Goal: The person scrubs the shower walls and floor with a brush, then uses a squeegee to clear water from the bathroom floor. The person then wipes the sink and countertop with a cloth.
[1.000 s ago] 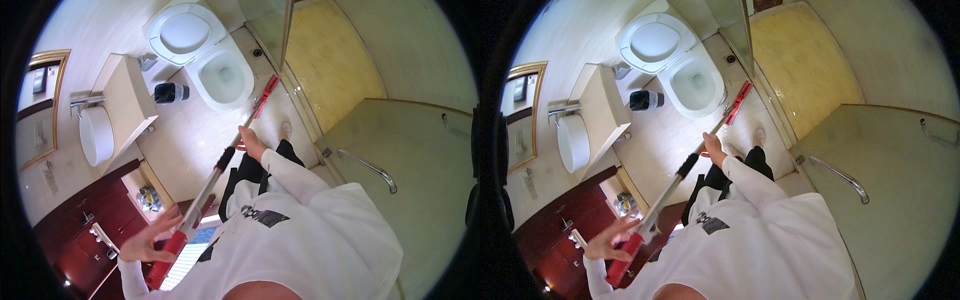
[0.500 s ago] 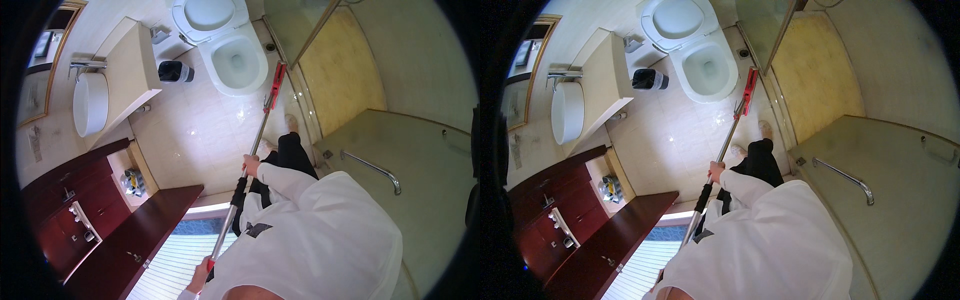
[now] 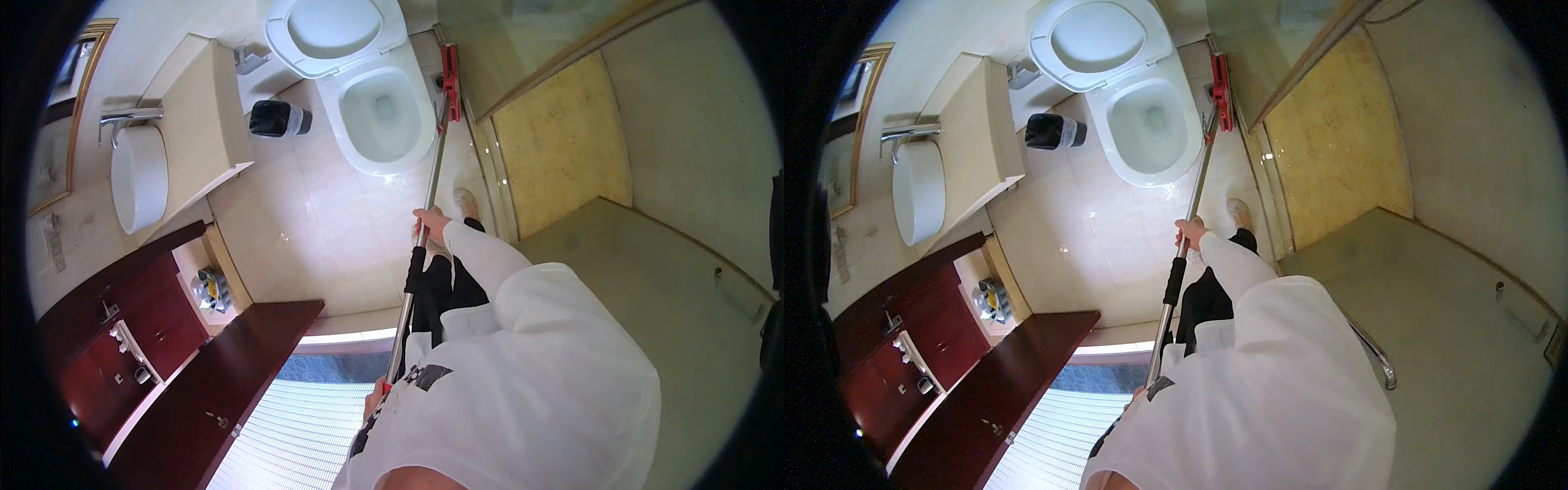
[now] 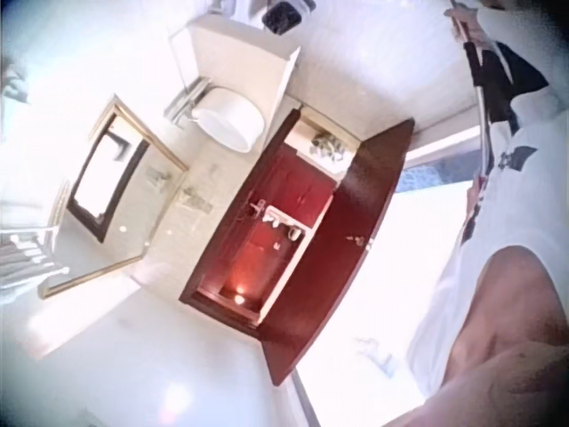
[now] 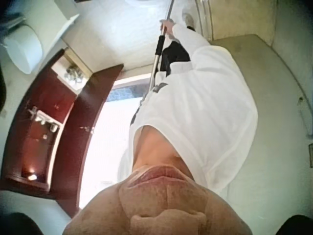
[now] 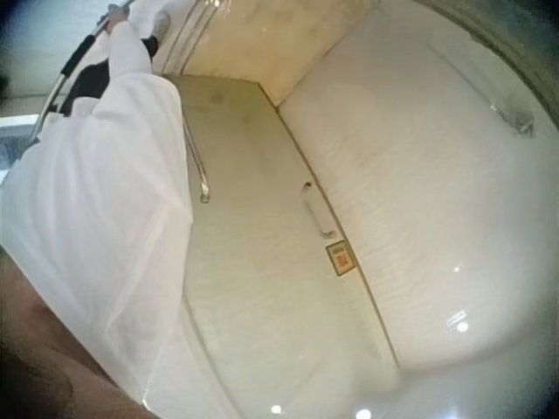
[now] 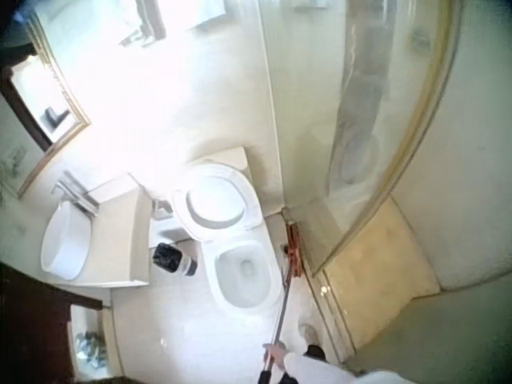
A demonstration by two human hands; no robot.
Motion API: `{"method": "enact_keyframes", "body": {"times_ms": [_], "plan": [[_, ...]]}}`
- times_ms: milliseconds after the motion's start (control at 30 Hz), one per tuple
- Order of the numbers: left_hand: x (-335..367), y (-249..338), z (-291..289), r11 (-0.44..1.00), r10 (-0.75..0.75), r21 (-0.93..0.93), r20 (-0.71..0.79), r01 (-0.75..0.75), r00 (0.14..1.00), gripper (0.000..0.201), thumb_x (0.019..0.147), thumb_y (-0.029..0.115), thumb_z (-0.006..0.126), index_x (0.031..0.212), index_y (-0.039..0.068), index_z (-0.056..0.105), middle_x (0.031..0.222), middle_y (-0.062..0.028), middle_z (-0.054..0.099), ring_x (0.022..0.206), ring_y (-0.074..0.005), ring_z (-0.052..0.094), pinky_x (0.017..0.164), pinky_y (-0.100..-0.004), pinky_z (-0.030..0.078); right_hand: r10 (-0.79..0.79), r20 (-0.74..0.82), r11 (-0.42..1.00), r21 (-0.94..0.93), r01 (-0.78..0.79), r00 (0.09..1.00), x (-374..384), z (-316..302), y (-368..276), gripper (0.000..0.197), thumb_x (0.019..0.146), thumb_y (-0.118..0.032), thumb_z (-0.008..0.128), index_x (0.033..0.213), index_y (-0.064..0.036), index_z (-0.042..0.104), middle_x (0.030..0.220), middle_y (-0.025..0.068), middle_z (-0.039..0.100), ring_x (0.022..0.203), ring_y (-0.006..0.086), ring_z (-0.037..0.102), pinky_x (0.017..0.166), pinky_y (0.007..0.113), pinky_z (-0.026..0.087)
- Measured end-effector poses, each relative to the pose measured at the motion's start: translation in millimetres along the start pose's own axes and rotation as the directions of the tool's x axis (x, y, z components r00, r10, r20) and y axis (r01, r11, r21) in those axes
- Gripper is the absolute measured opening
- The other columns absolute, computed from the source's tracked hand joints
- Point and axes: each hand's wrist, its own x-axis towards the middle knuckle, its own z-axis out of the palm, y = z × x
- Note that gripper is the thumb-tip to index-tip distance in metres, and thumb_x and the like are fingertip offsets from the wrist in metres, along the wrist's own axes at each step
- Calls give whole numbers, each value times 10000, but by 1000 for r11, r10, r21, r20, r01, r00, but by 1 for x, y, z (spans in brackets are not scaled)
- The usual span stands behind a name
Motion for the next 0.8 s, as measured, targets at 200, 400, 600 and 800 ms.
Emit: {"method": "enact_keyframes", "body": {"times_ms": [200,400,600,800], "plan": [[-50,30,11,985,-175,13,39,174,984,418,811,194,594,1202,117,468,744,-248,591,719,-399,606,585,-437,463,313,42,949,22,-314,949,-45,-31,62,191,817,-168,567,686,-74,465,556,92,470,484,236,512,456,413,486],[-103,37,15,936,-346,89,61,340,936,416,805,181,597,1197,116,471,740,-248,589,715,-402,604,580,-435,462,575,-8,818,41,-574,818,-83,-29,97,164,730,-98,571,623,-45,458,543,117,455,487,283,491,468,434,457],[-96,51,37,931,-362,71,56,357,931,416,800,169,601,1192,115,475,735,-248,586,712,-404,601,575,-433,461,435,-30,896,-86,-436,900,-51,-41,67,170,720,-100,560,615,-63,431,531,114,456,461,270,486,434,422,449],[-40,69,51,970,-243,23,42,242,969,415,795,156,605,1187,114,478,731,-248,584,708,-407,599,571,-431,460,229,-66,964,-126,-236,971,13,-37,5,121,754,-95,525,705,-33,433,561,117,458,437,242,473,376,394,423]]}}
